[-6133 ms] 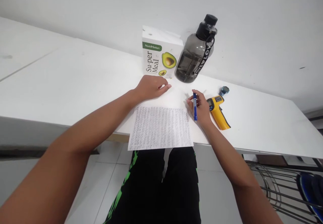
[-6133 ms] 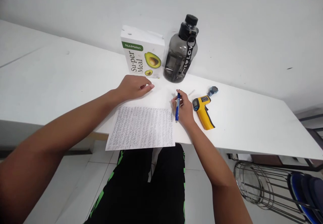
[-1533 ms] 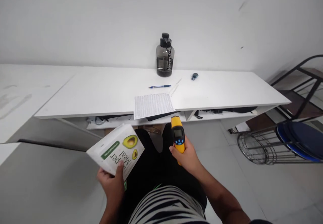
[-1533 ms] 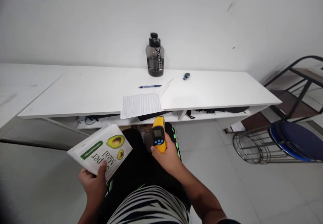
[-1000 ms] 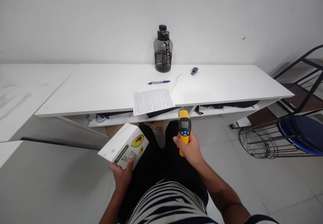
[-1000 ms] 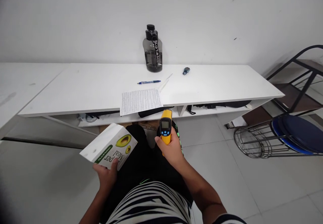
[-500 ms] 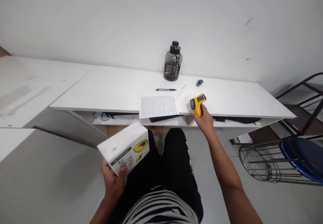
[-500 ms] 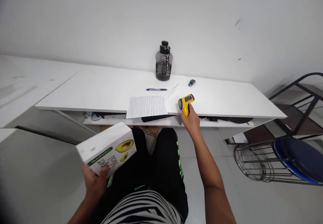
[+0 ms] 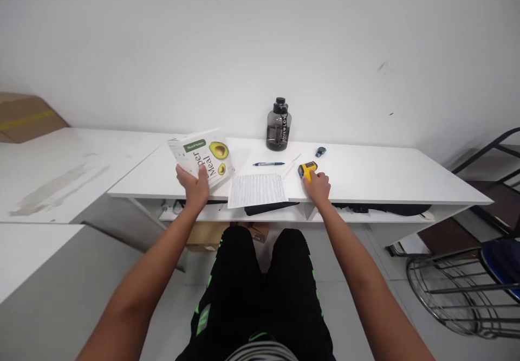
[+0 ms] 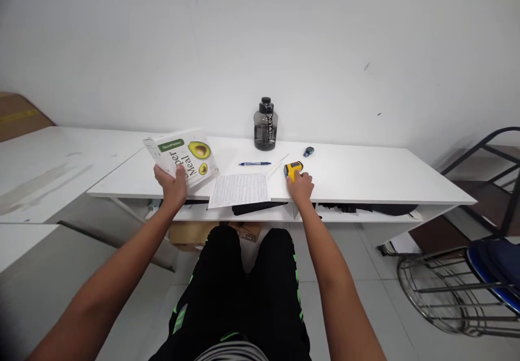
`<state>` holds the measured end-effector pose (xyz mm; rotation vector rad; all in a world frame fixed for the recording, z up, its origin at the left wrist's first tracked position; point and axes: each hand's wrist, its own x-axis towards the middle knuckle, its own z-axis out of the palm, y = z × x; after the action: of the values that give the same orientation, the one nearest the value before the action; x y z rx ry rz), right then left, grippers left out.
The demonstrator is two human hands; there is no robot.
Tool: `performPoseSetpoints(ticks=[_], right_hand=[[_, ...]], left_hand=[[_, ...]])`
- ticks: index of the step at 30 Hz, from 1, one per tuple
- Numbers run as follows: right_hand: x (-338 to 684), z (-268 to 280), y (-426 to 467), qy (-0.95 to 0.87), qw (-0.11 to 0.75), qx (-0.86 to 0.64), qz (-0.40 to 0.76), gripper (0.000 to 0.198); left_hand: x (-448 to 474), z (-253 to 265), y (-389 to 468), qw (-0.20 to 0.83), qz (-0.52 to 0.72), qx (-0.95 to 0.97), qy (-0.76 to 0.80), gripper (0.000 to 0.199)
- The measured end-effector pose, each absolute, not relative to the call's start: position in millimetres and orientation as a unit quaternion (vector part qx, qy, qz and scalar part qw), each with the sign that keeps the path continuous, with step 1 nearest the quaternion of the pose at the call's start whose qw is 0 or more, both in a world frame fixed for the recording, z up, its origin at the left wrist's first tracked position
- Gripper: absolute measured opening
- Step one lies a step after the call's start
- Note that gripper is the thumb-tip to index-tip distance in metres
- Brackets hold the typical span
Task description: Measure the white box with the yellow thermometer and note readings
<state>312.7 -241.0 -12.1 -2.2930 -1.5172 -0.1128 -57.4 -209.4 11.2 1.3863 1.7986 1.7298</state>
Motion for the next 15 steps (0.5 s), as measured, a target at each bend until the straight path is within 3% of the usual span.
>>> performPoseSetpoints(ticks=[10,15], right_hand=[[306.9,-13.5,-217.8,-0.472,0.237,-0.849,-0.032,0.045],[317.9,-12.6,-190.9,-0.476,0.245,-0.843,-0.055,0.044]], left_hand=[[-12.0,-2.4,-97.5,0.076,0.392,0.543,0.739,0.096],[1.1,1.4,-58.6,0.064,0.369,0.555,0.743,0.095]])
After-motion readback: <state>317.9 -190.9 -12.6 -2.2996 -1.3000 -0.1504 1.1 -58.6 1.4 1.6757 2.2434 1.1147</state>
